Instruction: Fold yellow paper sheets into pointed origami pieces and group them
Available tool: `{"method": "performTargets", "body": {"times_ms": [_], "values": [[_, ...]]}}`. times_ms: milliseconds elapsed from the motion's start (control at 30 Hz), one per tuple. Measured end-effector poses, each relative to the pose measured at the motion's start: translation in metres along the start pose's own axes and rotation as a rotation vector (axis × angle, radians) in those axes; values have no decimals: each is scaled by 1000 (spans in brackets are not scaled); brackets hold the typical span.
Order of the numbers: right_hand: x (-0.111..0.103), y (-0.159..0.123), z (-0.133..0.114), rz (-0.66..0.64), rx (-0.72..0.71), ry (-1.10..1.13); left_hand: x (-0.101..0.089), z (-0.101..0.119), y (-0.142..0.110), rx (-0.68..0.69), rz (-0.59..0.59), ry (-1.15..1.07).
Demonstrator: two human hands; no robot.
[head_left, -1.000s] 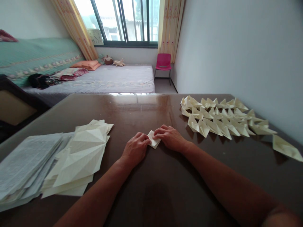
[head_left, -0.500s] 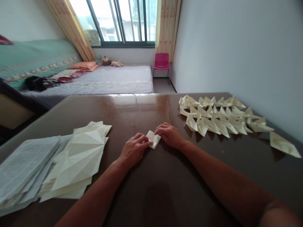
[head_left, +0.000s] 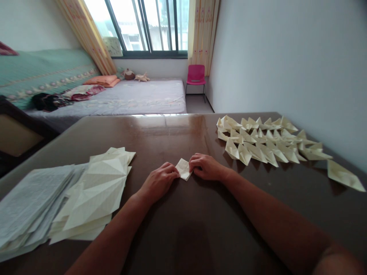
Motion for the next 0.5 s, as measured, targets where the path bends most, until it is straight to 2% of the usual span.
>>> {"method": "performTargets", "body": {"times_ms": [333, 500], "values": [[-3, 1, -2, -38, 24, 23, 3, -1, -3, -18, 4, 180], [1, 0, 2, -27, 27, 50, 0, -10, -4, -115, 104, 112]]}}
Point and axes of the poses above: each hand's wrist, its own y-axis towards the middle knuckle, its own x-axis out of the palm, z = x × y, the point moved 5 cm from there along y, towards the middle knuckle, and after that the axes turned 14 degrees about -y, right-handed, at the moved point
